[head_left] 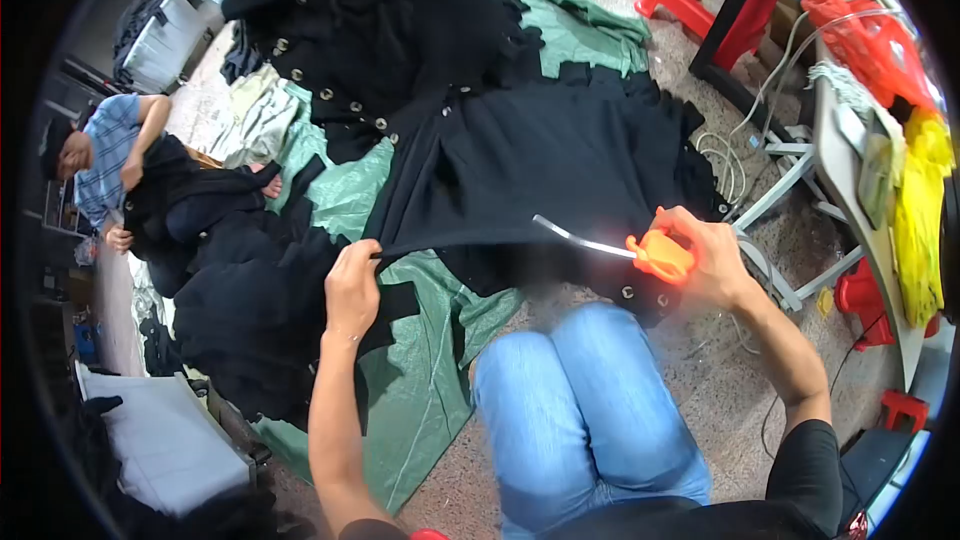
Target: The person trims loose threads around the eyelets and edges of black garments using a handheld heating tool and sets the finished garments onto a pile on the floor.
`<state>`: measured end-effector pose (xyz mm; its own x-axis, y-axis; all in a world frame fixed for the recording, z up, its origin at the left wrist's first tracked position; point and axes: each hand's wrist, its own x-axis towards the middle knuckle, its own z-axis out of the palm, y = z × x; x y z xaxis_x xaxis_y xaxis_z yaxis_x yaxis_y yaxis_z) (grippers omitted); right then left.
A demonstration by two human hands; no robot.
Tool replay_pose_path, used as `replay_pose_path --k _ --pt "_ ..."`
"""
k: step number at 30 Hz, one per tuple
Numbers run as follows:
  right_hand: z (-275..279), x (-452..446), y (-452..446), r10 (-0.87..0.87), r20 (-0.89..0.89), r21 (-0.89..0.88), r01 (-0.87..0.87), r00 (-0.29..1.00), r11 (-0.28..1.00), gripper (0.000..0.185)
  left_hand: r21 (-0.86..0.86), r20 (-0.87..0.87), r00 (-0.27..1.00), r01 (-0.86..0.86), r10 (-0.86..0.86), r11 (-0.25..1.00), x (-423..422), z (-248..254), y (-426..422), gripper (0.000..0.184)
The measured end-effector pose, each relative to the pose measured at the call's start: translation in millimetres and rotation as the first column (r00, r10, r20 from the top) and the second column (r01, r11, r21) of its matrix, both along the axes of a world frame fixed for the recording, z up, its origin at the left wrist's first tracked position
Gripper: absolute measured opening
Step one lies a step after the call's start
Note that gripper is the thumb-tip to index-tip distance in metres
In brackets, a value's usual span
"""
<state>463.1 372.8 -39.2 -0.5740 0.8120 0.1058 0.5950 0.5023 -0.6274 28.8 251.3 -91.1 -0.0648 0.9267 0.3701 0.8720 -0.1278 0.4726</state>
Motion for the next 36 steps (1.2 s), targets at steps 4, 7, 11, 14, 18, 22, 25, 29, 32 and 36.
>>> replay_pose_path --k 4,7,11,14,18,22,25,29,32,36 --pt "92 26 -54 0.112 0.057 0.068 -0.115 0.992 0.991 0.036 0.04 0.067 0.997 -0.038 0.035 0.998 29 91 -78 0.017" --pt "135 74 -106 0.127 0.062 0.006 -0.127 0.99 0.992 0.041 0.022 0.026 0.999 0.033 -0.034 0.999 80 123 -163 0.015" --pt "146 145 -185 0.014 0.149 -0.269 0.027 0.989 0.963 0.032 -0.069 0.168 0.977 0.145 -0.132 0.987 179 103 -277 0.015" --pt "118 168 -233 0.048 0.161 -0.584 0.056 0.986 0.81 0.031 -0.543 0.53 0.815 0.114 0.234 0.832 219 42 -353 0.023" --pt "47 170 -270 0.051 0.171 -0.4 0.022 0.984 0.916 0.075 -0.61 0.736 0.45 0.117 0.506 0.784 232 -89 -369 0.026" --pt "60 139 -273 0.127 0.301 -0.509 0.047 0.945 0.859 0.095 -0.676 0.736 0.16 0.128 0.657 0.726 226 -167 -323 0.025" --pt "77 119 -271 0.178 0.36 -0.483 0.019 0.916 0.876 0.087 -0.701 0.701 -0.06 0.126 0.71 0.702 217 -215 -296 0.024" --pt "87 108 -271 0.121 0.295 -0.448 0.026 0.948 0.893 0.073 -0.742 0.611 -0.328 0.082 0.721 0.666 213 -271 -294 0.023" --pt "89 91 -265 0.181 0.332 -0.333 -0.065 0.926 0.941 0.065 -0.771 0.534 -0.488 0.056 0.691 0.635 213 -299 -301 0.023" --pt "89 75 -255 0.178 0.316 -0.365 -0.053 0.932 0.929 0.06 -0.781 0.439 -0.614 0.101 0.656 0.616 210 -326 -291 0.022"
